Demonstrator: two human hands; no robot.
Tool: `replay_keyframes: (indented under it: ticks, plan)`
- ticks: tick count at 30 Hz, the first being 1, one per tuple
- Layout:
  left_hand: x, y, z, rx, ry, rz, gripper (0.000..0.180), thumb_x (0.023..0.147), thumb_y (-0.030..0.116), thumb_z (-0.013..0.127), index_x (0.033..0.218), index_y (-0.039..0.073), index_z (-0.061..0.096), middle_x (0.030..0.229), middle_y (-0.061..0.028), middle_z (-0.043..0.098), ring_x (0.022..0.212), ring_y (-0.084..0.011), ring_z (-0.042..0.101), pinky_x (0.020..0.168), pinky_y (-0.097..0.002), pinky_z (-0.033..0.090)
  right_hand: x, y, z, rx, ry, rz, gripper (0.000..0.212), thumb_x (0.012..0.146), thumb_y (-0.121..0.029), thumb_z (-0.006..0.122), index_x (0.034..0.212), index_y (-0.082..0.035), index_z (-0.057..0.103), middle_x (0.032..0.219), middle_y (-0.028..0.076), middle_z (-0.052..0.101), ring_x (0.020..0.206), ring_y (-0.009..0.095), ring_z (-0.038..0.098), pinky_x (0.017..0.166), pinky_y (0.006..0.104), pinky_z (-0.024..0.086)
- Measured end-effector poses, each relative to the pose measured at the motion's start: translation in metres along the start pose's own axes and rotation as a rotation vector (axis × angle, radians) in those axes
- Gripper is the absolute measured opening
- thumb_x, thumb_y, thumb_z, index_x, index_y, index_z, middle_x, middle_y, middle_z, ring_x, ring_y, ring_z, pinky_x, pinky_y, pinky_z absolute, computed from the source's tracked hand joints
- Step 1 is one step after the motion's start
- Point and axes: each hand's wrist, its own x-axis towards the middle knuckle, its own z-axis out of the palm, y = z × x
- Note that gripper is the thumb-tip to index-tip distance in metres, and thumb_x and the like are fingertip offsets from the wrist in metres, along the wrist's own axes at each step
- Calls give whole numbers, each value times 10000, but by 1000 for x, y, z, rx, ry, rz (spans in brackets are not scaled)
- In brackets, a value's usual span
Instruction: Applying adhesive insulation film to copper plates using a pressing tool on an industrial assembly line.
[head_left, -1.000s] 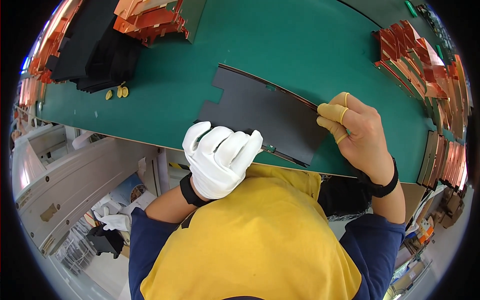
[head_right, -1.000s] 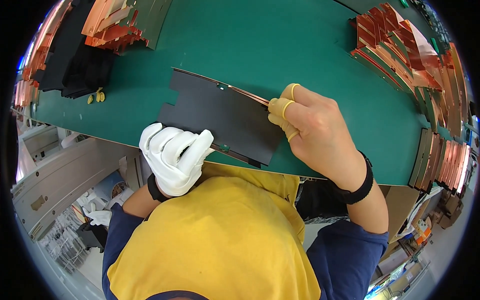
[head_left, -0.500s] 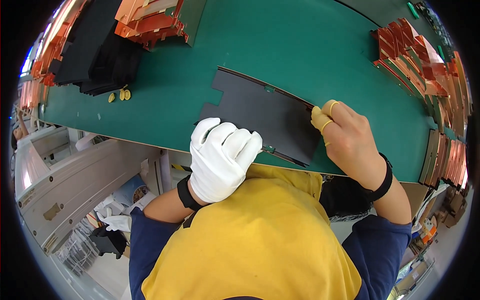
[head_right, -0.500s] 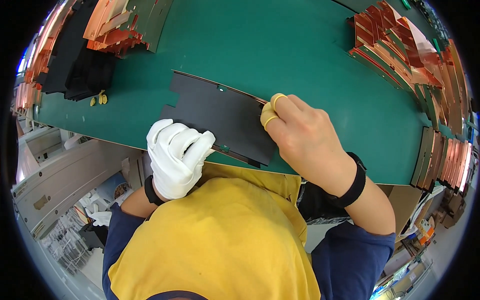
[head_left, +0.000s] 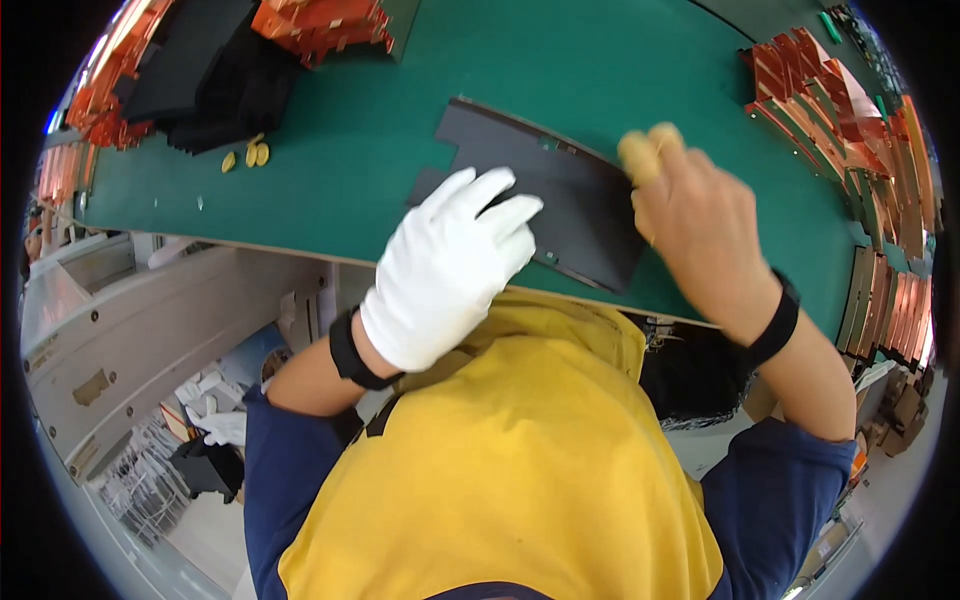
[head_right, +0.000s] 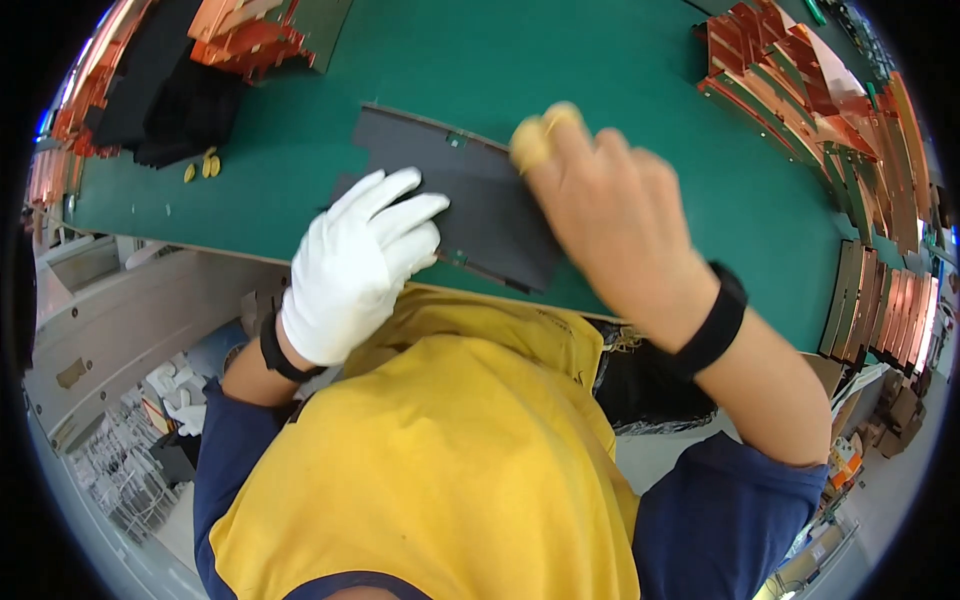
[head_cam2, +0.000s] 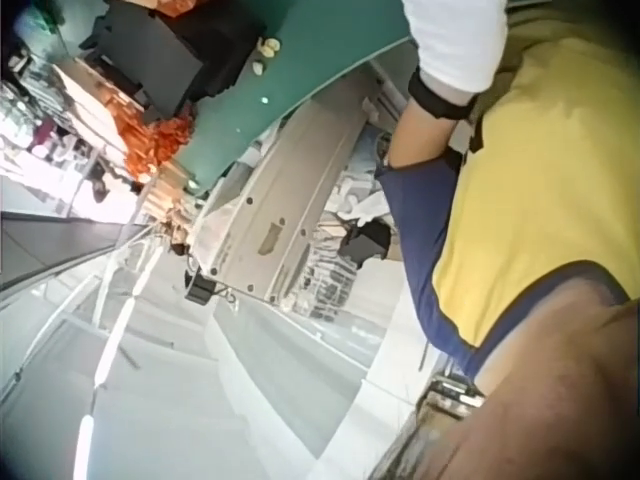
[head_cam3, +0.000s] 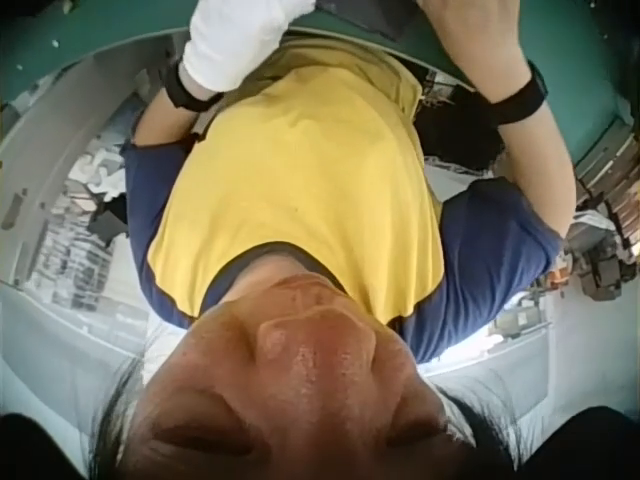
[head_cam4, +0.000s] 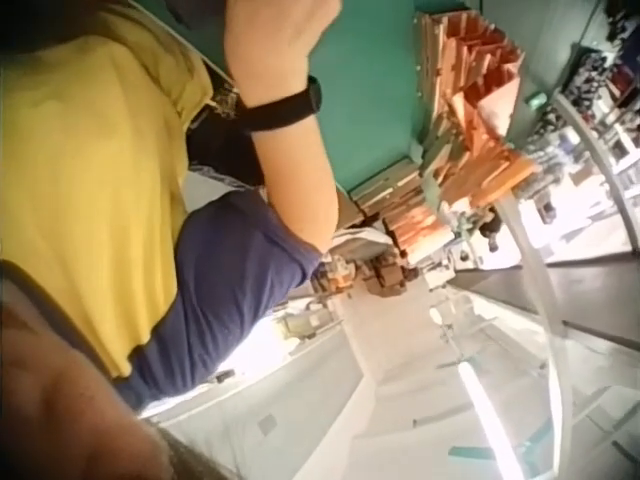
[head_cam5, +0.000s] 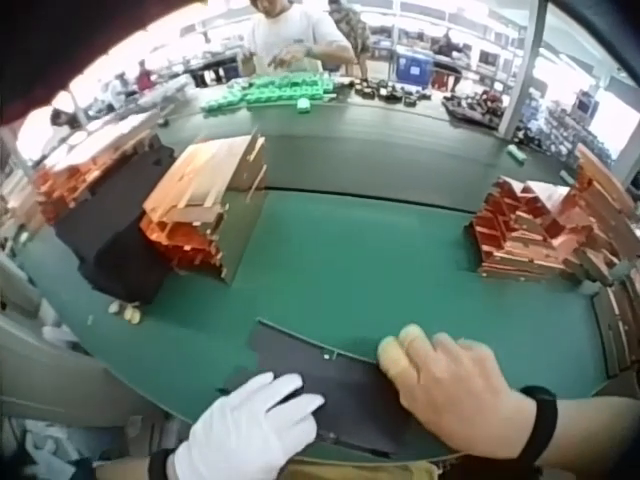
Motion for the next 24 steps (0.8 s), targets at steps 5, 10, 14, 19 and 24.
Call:
replay_keyframes:
  ticks: [5, 10, 14, 19, 24]
  plan:
    - [20, 0, -21, 33, -302, -91, 185, 747, 243, 720, 842, 93, 670, 866, -58, 653, 848, -246, 643, 684, -360, 534, 18, 23, 14, 154, -132, -109, 163, 700, -41, 626, 831, -59, 530, 728, 102, 571, 638, 287, 583, 527, 378, 444]
    - [40, -17, -17, 188, -435, -170, 242, 771, 316, 703, 779, 76, 672, 787, -100, 663, 758, -257, 668, 627, -369, 526, 40, 18, 19, 196, -276, -92, 87, 708, -68, 621, 766, -27, 572, 642, 154, 590, 589, 346, 584, 542, 397, 479]
    - [41, -30, -2, 317, -170, -89, 190, 749, 276, 692, 739, 87, 711, 697, -114, 662, 685, -283, 667, 624, -385, 522, 49, 13, 24, 245, -302, -59, 71, 710, -75, 619, 707, -24, 570, 620, 141, 599, 591, 334, 591, 547, 390, 475]
    - [50, -23, -4, 259, -291, -132, 173, 753, 250, 688, 775, 83, 731, 740, -118, 678, 708, -285, 674, 642, -378, 525, 59, 6, 27, 257, -360, -12, 73, 727, -93, 624, 706, -30, 591, 643, 136, 618, 604, 326, 602, 571, 390, 482]
    - [43, -22, 0, 323, -252, -108, 350, 784, 351, 721, 918, 32, 670, 824, -107, 669, 761, -284, 672, 677, -350, 539, 65, 5, 36, 155, -309, -91, 85, 741, -111, 636, 715, -33, 611, 656, 137, 627, 617, 328, 611, 587, 393, 492]
